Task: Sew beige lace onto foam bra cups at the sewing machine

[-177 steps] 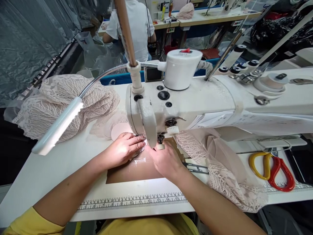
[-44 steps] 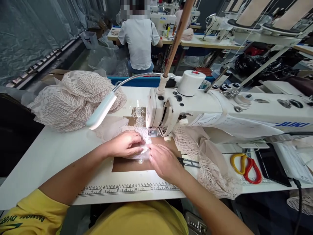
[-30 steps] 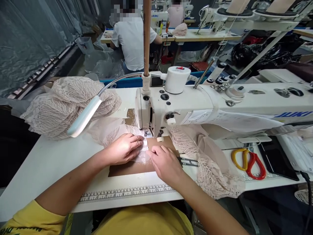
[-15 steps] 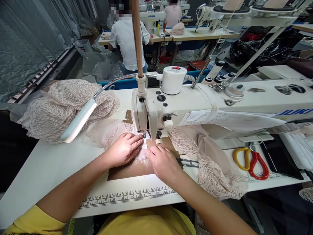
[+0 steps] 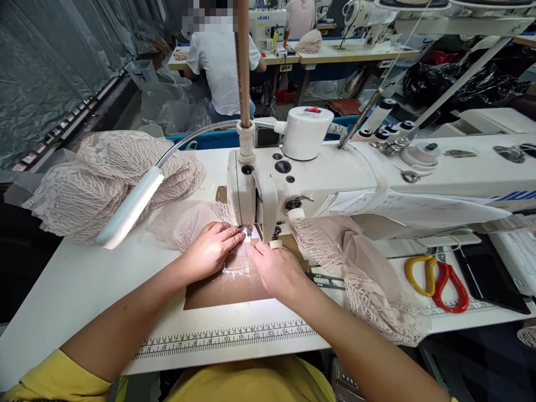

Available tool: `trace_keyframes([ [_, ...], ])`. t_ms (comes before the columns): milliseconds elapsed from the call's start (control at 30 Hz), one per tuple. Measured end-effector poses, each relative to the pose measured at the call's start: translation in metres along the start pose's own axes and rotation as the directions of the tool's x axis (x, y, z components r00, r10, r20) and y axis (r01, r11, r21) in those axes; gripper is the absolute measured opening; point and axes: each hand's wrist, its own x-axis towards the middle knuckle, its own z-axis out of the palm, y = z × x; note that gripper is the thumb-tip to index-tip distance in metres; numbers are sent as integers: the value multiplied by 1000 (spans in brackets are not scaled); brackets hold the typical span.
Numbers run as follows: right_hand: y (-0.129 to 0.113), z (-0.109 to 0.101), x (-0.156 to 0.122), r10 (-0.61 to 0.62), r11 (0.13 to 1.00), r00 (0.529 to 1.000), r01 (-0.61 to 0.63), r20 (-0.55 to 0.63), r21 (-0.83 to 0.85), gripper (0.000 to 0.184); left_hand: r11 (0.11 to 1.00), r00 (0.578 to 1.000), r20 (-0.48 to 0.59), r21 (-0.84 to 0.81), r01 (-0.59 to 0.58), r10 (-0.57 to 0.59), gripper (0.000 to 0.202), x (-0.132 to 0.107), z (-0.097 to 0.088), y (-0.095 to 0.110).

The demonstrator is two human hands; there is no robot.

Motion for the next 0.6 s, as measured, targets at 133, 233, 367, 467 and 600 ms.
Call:
trace_keyframes([
  [133, 0, 6, 6, 31, 1000, 998, -31, -55, -5, 42, 999, 999, -34, 7, 34, -34, 43, 1, 4, -6],
  [233, 3, 6, 5, 13, 999, 996, -10, -90, 36, 43, 997, 995, -76, -32, 67, -69, 41, 0, 7, -8],
  [367, 13, -10, -14, -21, 987, 993, 39, -118, 158, 39, 990, 986, -118, -90, 109, -119, 42, -4, 7, -11],
  [467, 26, -21, -45, 21, 992, 988, -1, -155, 130, 36, 986, 981, -134, -102, 131, -144, 42, -8, 4, -12],
  [600, 46, -12, -88, 56, 997, 985, -64, -163, -41, 32, 984, 976, -155, -119, 135, -152, 44, -12, 3, -14],
])
